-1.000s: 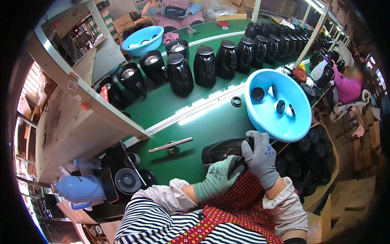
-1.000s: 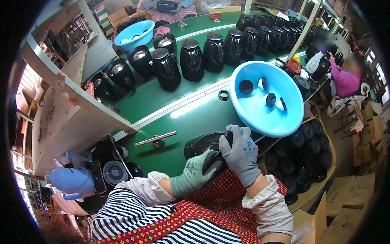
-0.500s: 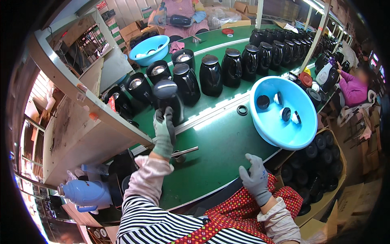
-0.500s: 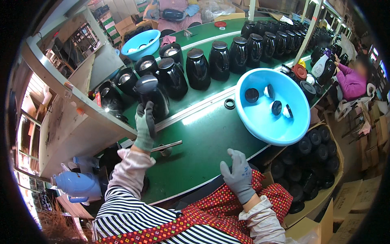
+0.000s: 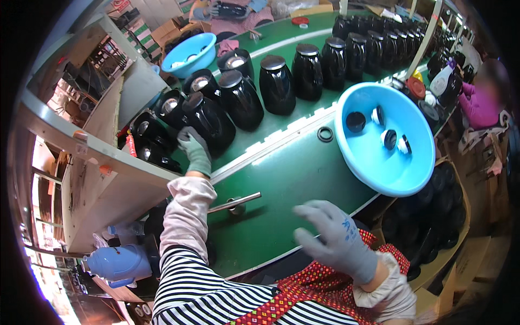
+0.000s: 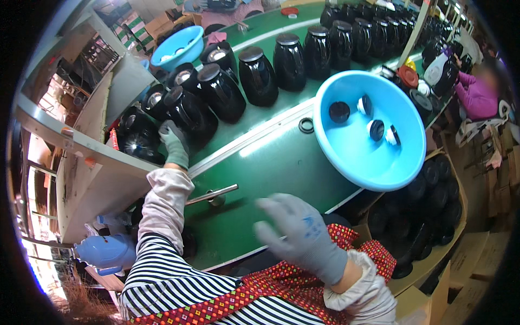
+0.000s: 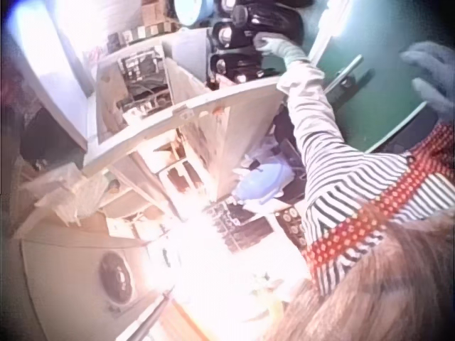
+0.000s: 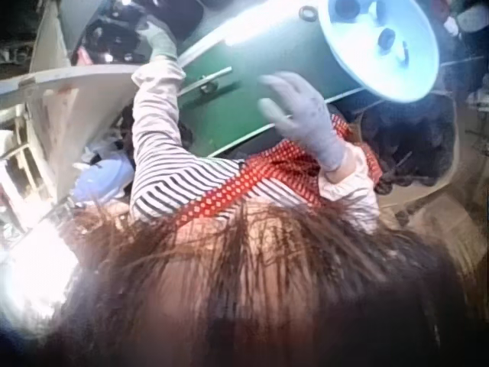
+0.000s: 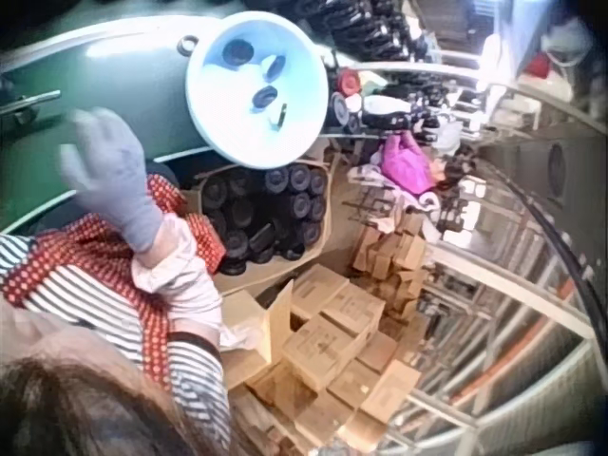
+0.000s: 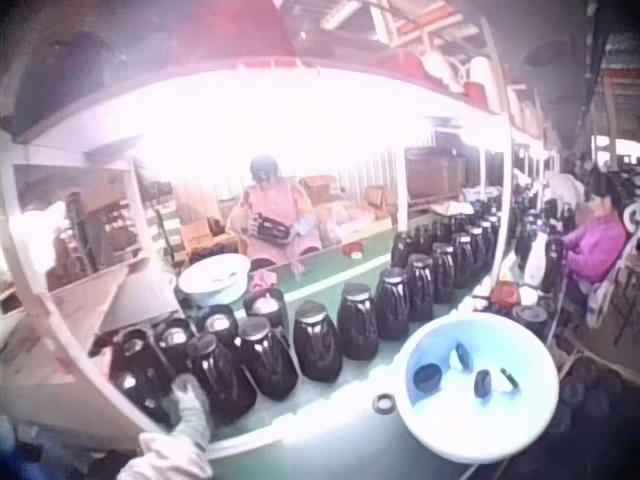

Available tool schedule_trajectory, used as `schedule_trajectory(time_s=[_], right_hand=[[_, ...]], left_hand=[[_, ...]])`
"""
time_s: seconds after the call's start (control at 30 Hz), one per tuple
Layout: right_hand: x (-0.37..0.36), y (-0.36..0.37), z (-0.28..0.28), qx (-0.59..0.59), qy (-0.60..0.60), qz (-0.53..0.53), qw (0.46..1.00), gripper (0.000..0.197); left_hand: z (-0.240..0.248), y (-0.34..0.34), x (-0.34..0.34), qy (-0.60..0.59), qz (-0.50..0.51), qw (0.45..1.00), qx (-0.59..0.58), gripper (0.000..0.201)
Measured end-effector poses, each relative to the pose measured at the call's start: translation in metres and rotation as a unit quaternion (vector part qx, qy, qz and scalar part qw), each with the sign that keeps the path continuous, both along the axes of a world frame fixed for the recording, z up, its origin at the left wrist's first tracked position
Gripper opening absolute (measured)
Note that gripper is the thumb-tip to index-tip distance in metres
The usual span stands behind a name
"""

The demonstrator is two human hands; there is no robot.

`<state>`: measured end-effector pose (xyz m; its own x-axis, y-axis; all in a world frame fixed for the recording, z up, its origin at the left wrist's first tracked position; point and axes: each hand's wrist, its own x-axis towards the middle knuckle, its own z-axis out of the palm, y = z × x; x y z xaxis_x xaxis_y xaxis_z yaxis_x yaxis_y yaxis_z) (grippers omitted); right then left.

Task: The person assembles black electric kettles on a green workbench. They insert a metal heating element into the kettle base, place a black rubber gasket over the opening, and secure it with a black plastic cap. The person repeats this process for multiple kettles, placing finished units on the bench and retrieving new ones from a nearby bin.

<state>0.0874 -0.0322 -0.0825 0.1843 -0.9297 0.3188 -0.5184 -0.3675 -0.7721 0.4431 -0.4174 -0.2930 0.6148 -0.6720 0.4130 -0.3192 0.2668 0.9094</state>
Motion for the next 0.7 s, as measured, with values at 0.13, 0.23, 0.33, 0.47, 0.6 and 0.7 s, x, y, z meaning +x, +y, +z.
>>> schedule_trajectory(time_s=[0.13,0.23,0.33,0.47,0.6,0.7], right_hand=[[0.050,-0.024,0.086,-0.161,-0.059,0.180,0.969,0.031],[0.079,-0.028,0.084,-0.150,-0.078,0.254,0.952,0.043],[0.067,-0.032,0.074,0.051,-0.079,0.252,0.963,0.053],[0.025,-0.028,0.089,0.069,0.079,0.206,0.973,0.039],[-0.010,-0.020,0.082,-0.054,0.115,0.161,0.979,0.030],[-0.022,-0.011,0.045,0.016,0.191,0.101,0.976,0.035]], left_hand=[[0.052,-0.019,0.027,-0.178,0.142,0.973,0.039,0.062],[0.068,-0.047,0.066,-0.404,0.179,0.896,0.040,0.081],[0.090,-0.080,0.083,-0.471,0.110,0.847,0.221,0.082],[0.095,-0.099,0.082,-0.524,0.068,0.762,0.375,0.080],[0.091,-0.085,0.161,-0.606,0.186,0.721,0.280,0.072],[0.089,-0.067,0.078,-0.513,0.153,0.801,0.269,0.063]])
